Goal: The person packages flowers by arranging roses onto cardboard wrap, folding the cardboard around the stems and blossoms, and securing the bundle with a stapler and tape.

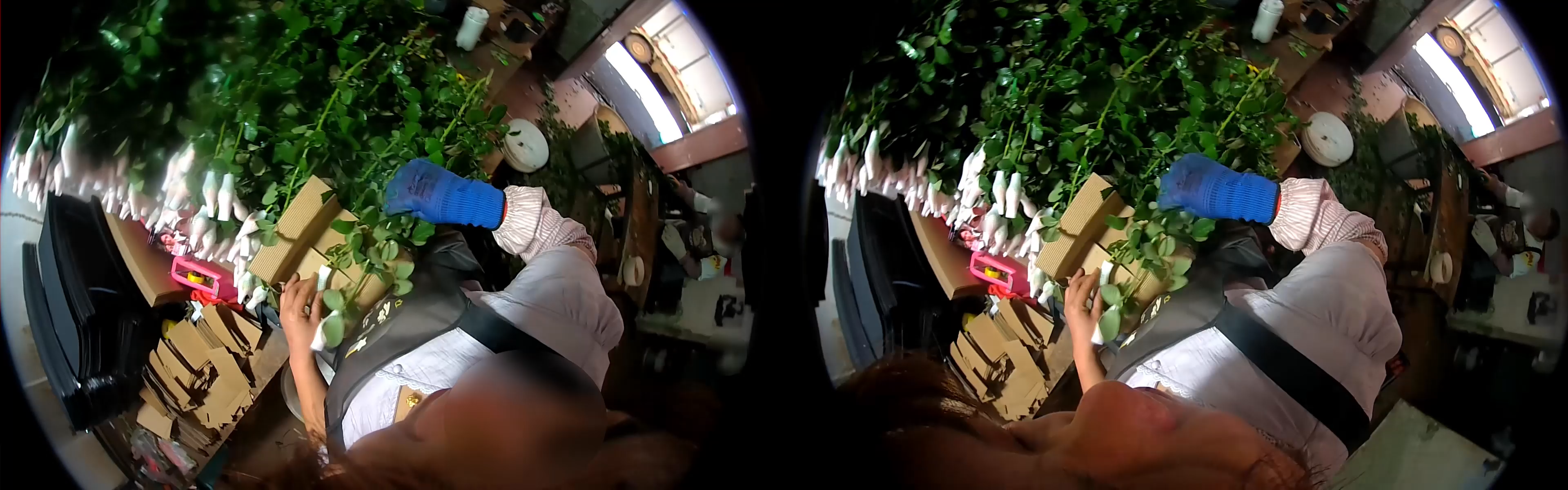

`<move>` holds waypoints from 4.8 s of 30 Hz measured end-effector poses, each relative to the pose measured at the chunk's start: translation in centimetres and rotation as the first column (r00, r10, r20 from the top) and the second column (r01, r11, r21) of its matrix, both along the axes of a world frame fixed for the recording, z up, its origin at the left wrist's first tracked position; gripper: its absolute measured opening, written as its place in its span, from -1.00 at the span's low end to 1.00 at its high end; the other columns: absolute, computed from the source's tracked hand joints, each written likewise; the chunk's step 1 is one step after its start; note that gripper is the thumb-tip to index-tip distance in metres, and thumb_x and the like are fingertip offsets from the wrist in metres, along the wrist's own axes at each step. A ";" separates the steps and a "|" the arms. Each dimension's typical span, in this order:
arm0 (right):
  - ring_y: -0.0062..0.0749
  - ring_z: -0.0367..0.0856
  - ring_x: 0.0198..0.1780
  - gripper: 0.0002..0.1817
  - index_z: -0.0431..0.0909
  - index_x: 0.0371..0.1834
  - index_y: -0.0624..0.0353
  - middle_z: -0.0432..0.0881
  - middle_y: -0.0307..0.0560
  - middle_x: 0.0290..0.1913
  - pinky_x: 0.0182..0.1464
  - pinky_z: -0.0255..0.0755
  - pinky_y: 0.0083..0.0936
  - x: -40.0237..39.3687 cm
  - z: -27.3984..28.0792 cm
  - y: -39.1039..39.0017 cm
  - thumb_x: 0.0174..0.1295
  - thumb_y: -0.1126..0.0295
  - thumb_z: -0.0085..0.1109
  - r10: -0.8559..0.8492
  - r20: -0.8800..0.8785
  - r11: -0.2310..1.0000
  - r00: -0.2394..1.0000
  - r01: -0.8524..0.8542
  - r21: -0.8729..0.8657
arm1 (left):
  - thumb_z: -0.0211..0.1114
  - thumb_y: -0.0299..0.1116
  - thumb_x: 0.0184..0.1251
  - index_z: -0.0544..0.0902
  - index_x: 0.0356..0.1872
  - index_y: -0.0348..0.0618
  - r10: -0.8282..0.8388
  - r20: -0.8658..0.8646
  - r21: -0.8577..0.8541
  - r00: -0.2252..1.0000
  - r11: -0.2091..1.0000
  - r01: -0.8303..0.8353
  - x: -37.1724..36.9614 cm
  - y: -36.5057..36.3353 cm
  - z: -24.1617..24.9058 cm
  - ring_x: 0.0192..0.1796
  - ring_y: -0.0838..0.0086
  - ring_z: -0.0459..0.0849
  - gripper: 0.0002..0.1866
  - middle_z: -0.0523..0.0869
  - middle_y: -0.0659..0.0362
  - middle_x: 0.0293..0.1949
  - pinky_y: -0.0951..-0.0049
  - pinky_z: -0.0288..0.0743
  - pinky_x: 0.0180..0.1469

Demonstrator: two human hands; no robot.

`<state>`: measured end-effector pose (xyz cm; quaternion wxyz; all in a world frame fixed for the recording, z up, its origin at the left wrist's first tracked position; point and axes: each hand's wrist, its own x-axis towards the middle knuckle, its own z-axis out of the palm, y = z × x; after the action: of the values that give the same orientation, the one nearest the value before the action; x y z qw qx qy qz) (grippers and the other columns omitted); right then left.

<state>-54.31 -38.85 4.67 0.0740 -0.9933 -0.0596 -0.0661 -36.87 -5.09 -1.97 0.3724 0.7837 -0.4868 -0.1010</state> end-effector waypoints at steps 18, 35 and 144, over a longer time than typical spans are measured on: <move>-0.10 0.67 0.02 -0.64 0.69 0.06 -0.17 0.71 -0.13 -0.04 0.16 0.50 -0.09 -2.2 -7.3 -4.6 0.15 0.27 0.27 -0.179 -0.228 0.961 0.957 0.220 0.168 | 0.62 -0.23 0.03 0.79 -0.06 -0.07 -0.045 -0.031 0.123 0.998 0.991 0.049 -1.2 -0.6 1.7 0.41 0.08 0.50 -0.59 0.81 0.17 0.00 -0.11 0.05 0.55; -0.20 0.68 -0.01 -0.49 0.73 0.04 -0.17 0.72 -0.26 -0.08 0.16 0.53 -0.20 13.9 9.5 -2.1 0.01 0.63 0.29 0.065 0.696 0.997 0.715 -0.018 -0.075 | 0.40 -0.50 0.20 0.78 -0.11 -0.15 -0.076 -0.030 -0.007 0.997 0.997 0.076 -1.1 -0.7 0.9 -0.07 0.13 0.72 -0.78 0.80 0.06 -0.08 0.21 0.60 0.04; -0.18 0.66 -0.09 -0.45 0.60 0.23 -0.24 0.70 -0.20 0.01 -0.03 0.54 -0.24 9.2 7.3 -1.9 0.08 0.33 0.35 0.253 -0.075 0.945 0.965 -0.263 -0.194 | 0.57 -0.30 0.21 0.55 0.19 -0.27 0.414 -0.410 0.000 0.813 0.891 -0.454 -2.3 -1.5 -6.1 -0.06 0.35 0.73 -0.43 0.72 -0.03 -0.07 0.36 0.64 -0.07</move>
<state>-45.10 -40.73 11.94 -0.0180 -0.9806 -0.1935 -0.0252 -39.13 -6.56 -8.08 0.5146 0.8174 -0.2130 -0.1472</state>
